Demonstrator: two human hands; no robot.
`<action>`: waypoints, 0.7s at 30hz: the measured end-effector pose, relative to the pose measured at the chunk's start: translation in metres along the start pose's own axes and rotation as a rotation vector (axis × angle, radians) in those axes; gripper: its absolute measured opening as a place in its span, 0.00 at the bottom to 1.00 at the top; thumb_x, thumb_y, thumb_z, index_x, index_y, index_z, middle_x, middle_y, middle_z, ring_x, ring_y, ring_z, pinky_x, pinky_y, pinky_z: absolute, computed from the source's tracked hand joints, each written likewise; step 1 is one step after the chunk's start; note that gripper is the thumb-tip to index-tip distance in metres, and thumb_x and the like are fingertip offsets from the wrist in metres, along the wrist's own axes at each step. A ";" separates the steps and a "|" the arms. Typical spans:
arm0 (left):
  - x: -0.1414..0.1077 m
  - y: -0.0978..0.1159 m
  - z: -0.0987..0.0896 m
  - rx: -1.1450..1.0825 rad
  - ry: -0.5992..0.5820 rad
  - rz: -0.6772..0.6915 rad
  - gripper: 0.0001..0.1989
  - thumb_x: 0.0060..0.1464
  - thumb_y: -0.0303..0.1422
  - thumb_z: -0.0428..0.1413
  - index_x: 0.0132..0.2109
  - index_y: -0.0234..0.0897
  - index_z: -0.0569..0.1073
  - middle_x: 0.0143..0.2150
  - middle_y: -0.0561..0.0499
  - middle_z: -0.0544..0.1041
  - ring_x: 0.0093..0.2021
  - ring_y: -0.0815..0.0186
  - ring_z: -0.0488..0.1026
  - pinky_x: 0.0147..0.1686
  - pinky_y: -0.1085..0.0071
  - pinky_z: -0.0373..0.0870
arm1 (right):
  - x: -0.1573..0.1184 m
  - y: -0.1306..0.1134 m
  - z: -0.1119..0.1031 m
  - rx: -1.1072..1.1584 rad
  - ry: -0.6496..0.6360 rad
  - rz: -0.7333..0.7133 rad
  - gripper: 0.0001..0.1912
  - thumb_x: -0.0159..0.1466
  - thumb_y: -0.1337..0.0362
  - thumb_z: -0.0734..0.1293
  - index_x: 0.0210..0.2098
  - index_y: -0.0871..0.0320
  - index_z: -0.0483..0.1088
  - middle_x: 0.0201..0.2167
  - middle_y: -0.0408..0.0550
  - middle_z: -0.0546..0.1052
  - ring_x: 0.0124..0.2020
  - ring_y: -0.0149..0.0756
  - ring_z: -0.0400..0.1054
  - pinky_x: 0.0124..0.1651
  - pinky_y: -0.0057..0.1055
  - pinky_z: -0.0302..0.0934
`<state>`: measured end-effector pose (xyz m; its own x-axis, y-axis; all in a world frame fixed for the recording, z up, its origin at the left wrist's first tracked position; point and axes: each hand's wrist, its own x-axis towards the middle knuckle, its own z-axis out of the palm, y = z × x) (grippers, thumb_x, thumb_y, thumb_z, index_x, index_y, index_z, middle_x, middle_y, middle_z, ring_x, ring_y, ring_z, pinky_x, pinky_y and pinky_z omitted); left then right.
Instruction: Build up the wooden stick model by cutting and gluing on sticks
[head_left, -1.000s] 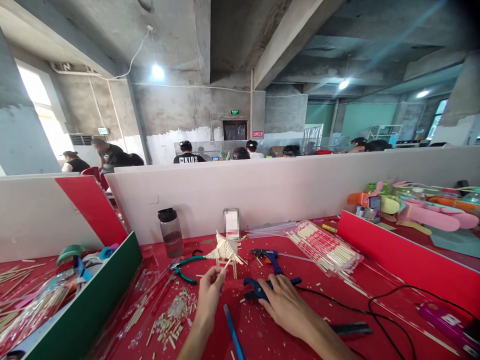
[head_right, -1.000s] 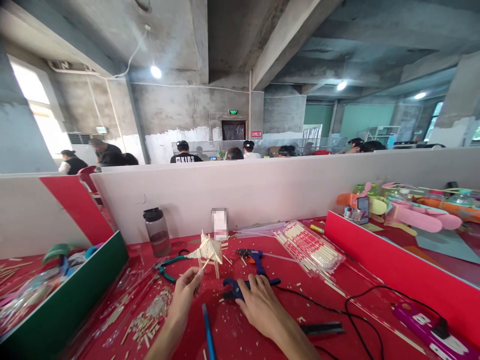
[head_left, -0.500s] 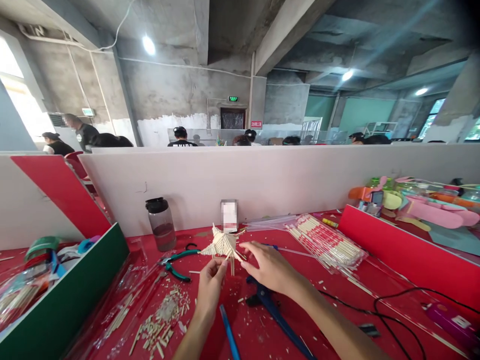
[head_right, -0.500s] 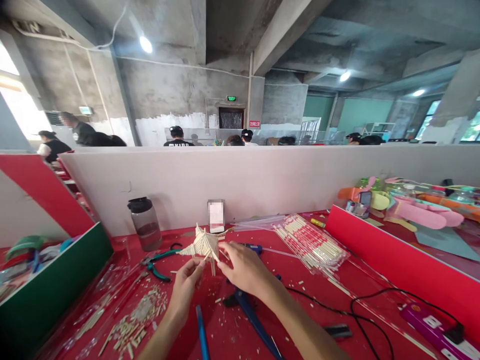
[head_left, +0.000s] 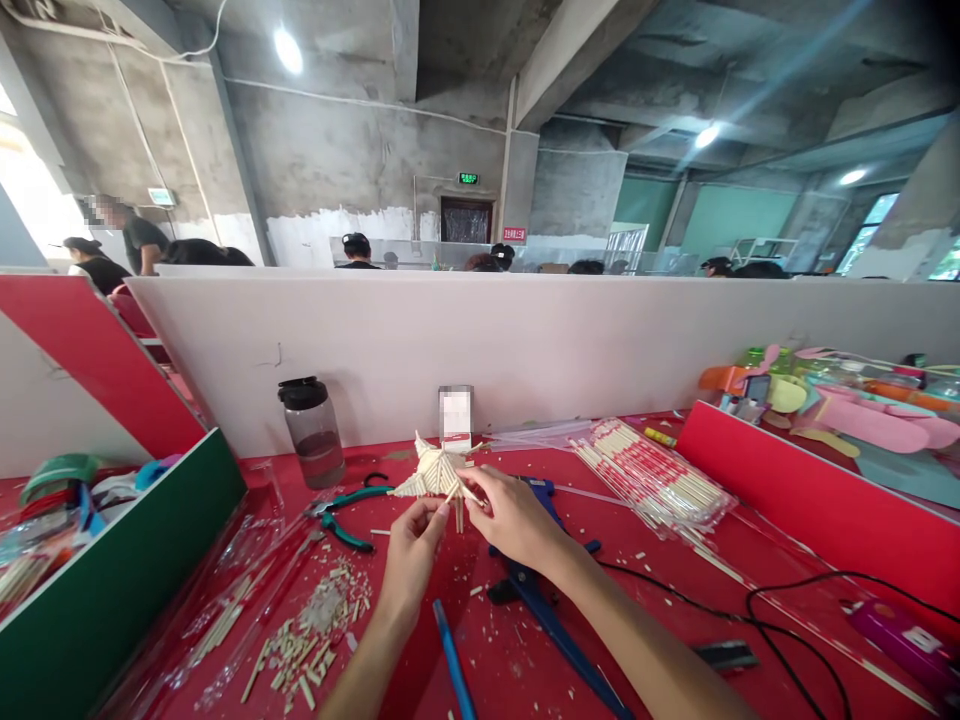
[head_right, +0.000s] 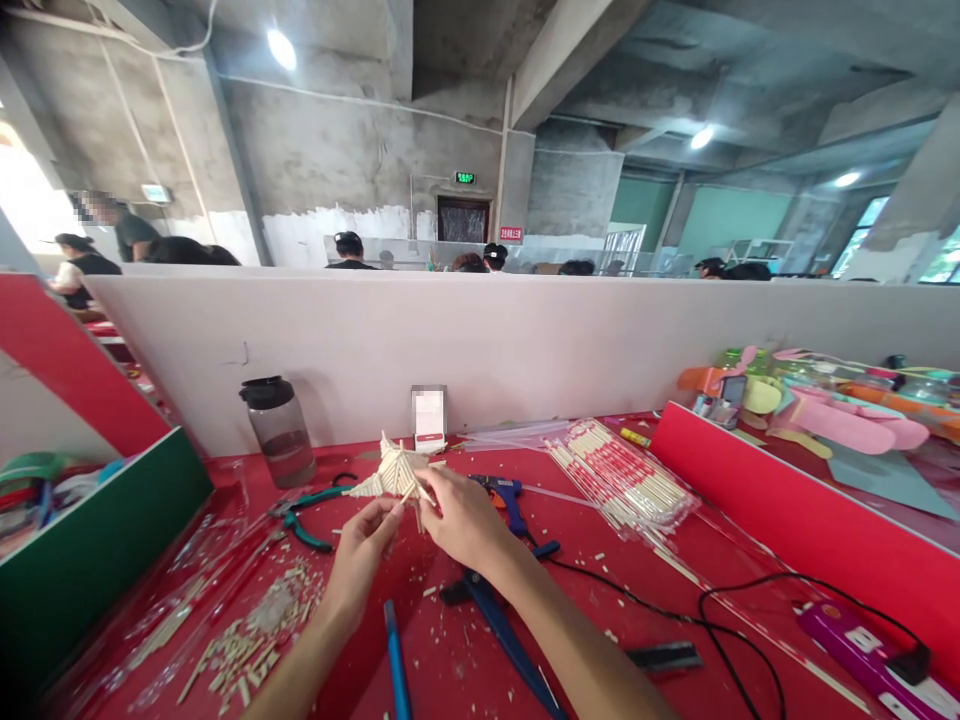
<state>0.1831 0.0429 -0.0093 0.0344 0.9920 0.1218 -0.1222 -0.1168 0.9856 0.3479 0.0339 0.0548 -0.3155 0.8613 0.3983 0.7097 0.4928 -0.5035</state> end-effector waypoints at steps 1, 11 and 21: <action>0.001 0.000 -0.001 0.004 -0.001 0.003 0.23 0.49 0.52 0.61 0.35 0.33 0.75 0.19 0.60 0.60 0.21 0.74 0.52 0.21 0.77 0.48 | 0.000 0.000 0.001 0.004 0.015 -0.010 0.19 0.66 0.70 0.62 0.56 0.56 0.68 0.48 0.52 0.77 0.44 0.39 0.73 0.45 0.30 0.65; 0.002 -0.001 0.002 -0.012 0.020 0.005 0.25 0.47 0.53 0.62 0.35 0.32 0.76 0.19 0.60 0.61 0.21 0.74 0.51 0.21 0.77 0.47 | 0.001 0.004 0.007 0.030 0.056 -0.026 0.18 0.64 0.73 0.62 0.53 0.57 0.69 0.47 0.52 0.77 0.41 0.37 0.73 0.43 0.29 0.65; 0.003 -0.004 0.002 -0.023 0.015 -0.003 0.25 0.47 0.53 0.62 0.35 0.33 0.75 0.19 0.60 0.61 0.21 0.74 0.52 0.21 0.77 0.47 | 0.000 0.001 0.006 0.023 0.038 0.018 0.17 0.65 0.71 0.61 0.53 0.56 0.69 0.48 0.51 0.78 0.45 0.39 0.74 0.47 0.31 0.64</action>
<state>0.1858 0.0467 -0.0127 0.0201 0.9930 0.1165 -0.1449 -0.1124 0.9830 0.3453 0.0352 0.0496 -0.2782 0.8648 0.4181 0.7001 0.4806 -0.5281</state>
